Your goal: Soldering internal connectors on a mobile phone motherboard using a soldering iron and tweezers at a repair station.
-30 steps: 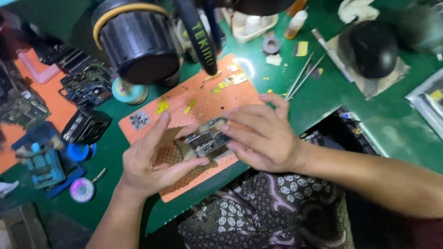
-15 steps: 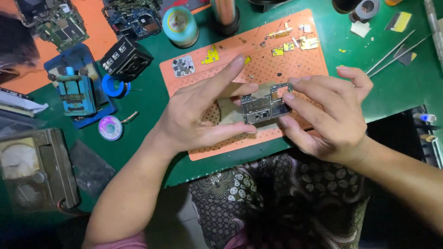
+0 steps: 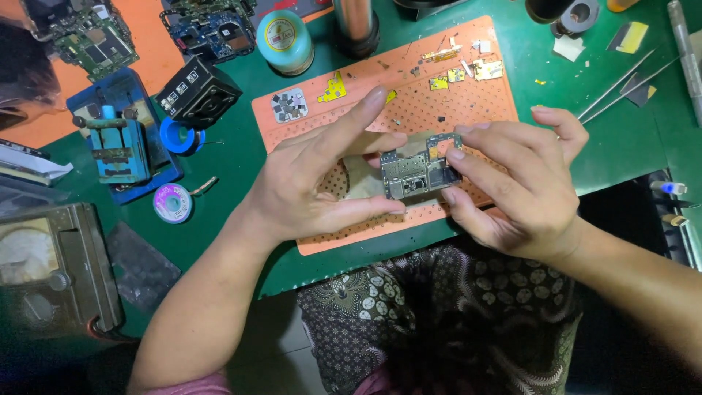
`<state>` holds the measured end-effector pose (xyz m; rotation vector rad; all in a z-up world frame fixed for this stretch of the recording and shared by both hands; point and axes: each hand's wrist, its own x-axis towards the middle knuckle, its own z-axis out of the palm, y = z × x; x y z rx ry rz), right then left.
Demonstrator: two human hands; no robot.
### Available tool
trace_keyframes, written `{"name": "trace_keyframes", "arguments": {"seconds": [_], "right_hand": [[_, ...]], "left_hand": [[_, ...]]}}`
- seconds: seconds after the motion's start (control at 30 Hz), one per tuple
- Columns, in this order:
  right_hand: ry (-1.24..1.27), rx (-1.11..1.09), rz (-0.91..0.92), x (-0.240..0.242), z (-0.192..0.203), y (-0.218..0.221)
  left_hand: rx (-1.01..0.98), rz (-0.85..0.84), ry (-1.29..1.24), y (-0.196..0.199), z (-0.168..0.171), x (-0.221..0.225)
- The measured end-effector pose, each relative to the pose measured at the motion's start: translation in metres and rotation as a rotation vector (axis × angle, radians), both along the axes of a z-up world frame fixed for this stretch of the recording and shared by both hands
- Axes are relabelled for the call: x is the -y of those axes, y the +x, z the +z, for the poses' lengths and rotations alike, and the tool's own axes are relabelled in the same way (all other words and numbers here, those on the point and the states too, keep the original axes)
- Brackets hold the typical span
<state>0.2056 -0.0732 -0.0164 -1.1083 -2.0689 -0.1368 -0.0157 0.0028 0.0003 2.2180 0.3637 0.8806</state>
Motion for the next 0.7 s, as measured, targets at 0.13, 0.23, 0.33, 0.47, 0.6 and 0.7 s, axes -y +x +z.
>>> {"name": "trace_keyframes", "arguments": {"seconds": [0.13, 0.23, 0.33, 0.47, 0.6, 0.7], "right_hand": [[0.007, -0.004, 0.000, -0.001, 0.001, 0.000], [0.009, 0.014, -0.006, -0.002, 0.001, 0.003], [-0.008, -0.003, -0.016, -0.002, 0.001, 0.003], [0.032, -0.070, -0.020, -0.002, 0.005, 0.003], [0.037, -0.088, -0.010, -0.003, 0.005, 0.004], [0.038, -0.083, -0.010, -0.002, 0.005, 0.005]], "left_hand": [[0.000, -0.008, -0.007, 0.000, 0.000, 0.000], [-0.006, 0.007, -0.016, 0.004, 0.001, -0.001], [0.000, 0.031, -0.006, 0.005, 0.001, 0.001], [-0.008, 0.074, 0.101, 0.012, 0.002, 0.002], [-0.016, 0.103, 0.112, 0.010, -0.002, 0.002], [-0.013, 0.095, 0.103, 0.011, -0.002, 0.002]]}}
